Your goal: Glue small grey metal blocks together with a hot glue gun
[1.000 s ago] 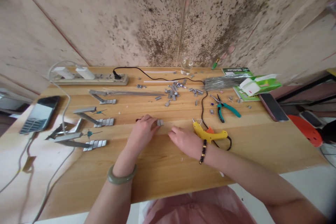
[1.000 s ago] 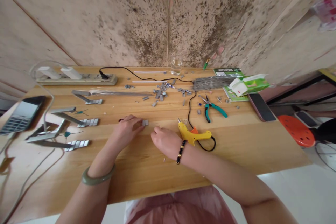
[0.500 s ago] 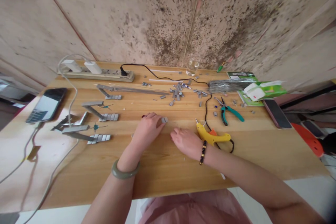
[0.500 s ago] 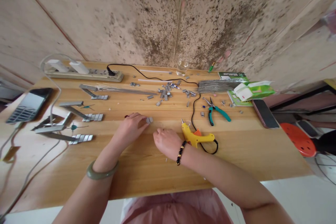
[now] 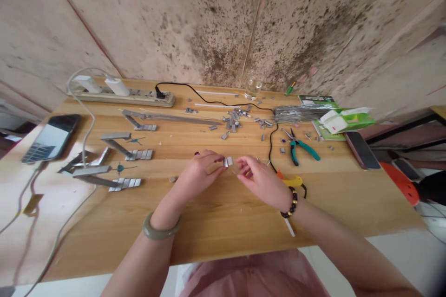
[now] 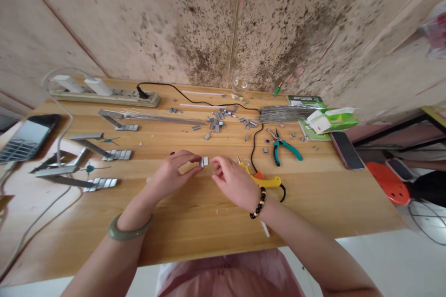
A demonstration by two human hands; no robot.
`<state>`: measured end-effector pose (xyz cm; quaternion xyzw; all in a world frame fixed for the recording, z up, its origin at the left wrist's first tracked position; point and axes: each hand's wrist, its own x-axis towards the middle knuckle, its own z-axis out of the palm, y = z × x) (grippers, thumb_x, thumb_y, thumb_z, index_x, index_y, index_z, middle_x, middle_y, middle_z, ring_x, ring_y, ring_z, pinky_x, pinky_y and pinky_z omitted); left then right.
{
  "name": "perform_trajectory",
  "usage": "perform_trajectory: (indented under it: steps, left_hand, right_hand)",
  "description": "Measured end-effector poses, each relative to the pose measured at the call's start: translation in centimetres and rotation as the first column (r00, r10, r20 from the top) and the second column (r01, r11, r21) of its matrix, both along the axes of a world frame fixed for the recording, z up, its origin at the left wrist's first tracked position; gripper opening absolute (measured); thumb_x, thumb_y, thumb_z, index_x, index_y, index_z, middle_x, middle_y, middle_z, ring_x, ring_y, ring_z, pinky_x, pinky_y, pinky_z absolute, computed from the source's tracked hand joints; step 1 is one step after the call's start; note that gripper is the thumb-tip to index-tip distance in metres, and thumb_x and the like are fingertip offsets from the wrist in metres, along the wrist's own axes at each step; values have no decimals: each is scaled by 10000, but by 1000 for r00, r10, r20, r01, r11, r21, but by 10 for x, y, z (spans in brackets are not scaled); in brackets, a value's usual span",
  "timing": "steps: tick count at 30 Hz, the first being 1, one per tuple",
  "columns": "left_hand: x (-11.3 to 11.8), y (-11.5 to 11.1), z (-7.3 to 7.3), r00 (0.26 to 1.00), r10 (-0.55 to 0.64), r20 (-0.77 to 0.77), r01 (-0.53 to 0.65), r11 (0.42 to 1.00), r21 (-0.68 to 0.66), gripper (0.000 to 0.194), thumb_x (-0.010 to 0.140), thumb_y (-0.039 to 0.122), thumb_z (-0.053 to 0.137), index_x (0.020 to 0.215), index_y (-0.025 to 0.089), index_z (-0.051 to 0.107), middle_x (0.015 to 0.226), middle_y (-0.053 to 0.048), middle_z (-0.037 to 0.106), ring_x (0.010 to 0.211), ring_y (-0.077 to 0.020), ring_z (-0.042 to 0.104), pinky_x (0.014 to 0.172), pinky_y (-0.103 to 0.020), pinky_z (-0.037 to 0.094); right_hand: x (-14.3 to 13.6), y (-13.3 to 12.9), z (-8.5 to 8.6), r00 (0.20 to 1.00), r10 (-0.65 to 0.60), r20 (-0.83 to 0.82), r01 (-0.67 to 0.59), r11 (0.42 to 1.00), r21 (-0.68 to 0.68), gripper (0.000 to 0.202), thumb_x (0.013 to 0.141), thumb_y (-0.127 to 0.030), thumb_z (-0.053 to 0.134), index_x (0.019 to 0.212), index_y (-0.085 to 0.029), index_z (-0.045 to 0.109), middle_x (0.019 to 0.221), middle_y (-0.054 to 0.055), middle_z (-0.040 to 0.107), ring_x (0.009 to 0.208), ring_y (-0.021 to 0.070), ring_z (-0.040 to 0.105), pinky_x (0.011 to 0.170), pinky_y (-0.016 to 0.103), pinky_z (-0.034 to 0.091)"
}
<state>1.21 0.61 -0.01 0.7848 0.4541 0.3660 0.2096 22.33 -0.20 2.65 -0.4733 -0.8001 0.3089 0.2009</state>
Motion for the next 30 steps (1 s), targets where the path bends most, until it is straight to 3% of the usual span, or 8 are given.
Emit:
perform_trajectory:
  steps: [3,8,17,30]
  left_hand:
    - [2,-3,4,998,-57,32,60,992,-107,167,855,298,615,960,179,666,931,-81,700,876,-187,625,815,-317,480]
    - [2,-5,8,992,-126,29,129,980,-149,186,854,273,598,995,177,672,917,-73,693,868,-183,621,815,-315,479]
    - [3,-6,7,984,-171,53,178,971,-161,182,849,242,612,1010,191,681,899,-46,719,830,-168,646,778,-287,481]
    - [3,-6,7,973,-222,67,230,958,-171,192,866,237,596,1026,187,690,881,-56,718,820,-170,646,762,-285,482]
  right_hand:
    - [2,1,2,999,-1,-46,2,1000,25,359,860,-155,590,1205,-205,506,1081,77,630,828,153,639,802,347,536]
    - [2,1,2,999,43,-12,-42,997,71,284,912,-218,546,1196,-201,549,1082,88,648,892,176,649,823,361,538]
    - [0,-1,1,997,73,7,-73,994,78,171,926,-174,526,1085,-177,590,1025,75,659,938,182,635,859,351,516]
    - [1,-3,2,997,77,-4,-77,993,90,167,912,-149,538,1065,-182,597,1033,70,661,960,181,633,869,340,510]
